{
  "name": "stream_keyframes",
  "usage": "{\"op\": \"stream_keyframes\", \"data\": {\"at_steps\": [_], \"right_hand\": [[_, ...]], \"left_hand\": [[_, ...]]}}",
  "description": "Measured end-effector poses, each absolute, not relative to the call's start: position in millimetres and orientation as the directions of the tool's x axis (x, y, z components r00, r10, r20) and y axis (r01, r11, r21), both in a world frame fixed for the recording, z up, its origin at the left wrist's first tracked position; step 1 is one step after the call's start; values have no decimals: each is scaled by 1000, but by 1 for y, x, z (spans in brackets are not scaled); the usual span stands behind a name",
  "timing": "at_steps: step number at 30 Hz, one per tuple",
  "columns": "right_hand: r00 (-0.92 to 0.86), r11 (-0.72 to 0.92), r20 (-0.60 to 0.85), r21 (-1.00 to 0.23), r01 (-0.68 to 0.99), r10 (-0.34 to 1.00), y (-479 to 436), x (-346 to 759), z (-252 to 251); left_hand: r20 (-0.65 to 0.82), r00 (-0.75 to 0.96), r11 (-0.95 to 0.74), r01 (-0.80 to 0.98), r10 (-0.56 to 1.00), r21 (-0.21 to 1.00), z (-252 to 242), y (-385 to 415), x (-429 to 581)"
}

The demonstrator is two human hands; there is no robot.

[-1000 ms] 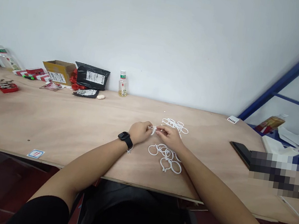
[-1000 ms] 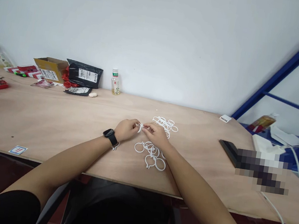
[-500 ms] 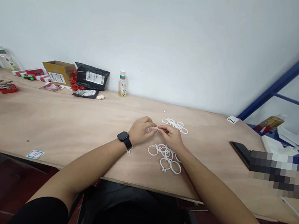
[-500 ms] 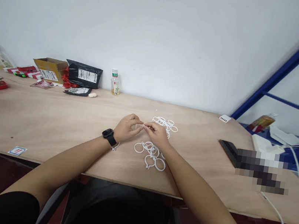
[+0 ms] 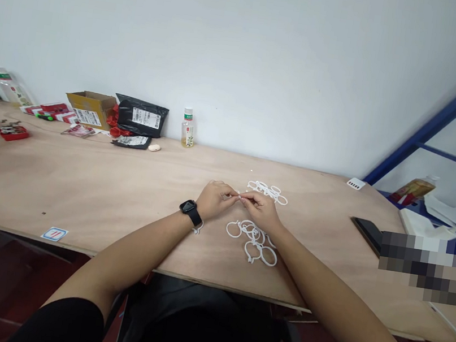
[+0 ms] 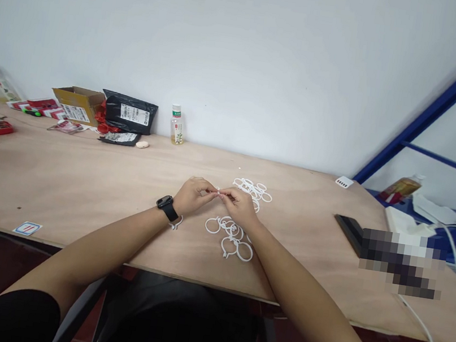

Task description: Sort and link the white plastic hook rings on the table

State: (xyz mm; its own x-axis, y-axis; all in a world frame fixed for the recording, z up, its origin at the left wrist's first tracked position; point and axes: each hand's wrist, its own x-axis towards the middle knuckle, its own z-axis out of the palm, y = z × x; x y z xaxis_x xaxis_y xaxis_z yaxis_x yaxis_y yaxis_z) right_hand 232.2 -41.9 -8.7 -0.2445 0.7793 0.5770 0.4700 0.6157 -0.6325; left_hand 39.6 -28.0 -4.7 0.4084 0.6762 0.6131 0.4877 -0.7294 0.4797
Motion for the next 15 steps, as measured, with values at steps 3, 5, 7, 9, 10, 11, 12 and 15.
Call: {"op": "stream_keyframes", "data": {"at_steps": [3,5,7,9,10,11,12,15], "right_hand": [[-270,645,603,-582,495,751,-45,230,-7],[-288,656,608,-560,506,740,-46,229,-7],[-282,658,619,-543,521,733,-46,227,-7],[-274,667,647,-498,554,712,-43,229,-8],[-276,674,666,-462,577,693,-40,231,-8],[-278,677,686,-420,604,673,-37,235,-9],[-280,675,703,-376,635,654,-34,240,-9],[-237,603,730,-288,744,641,-22,260,-10]], "left_hand": [[628,401,-737,480,667,476,-6,-29,41],[626,399,-734,483,670,477,-5,-31,42],[608,405,-724,489,682,487,-1,-31,43],[568,440,-716,488,695,499,5,-29,40],[535,474,-715,481,699,508,9,-27,36],[489,519,-712,480,701,512,13,-25,31],[428,556,-697,489,713,525,16,-21,23],[108,678,-600,552,727,579,23,-10,-5]]}}
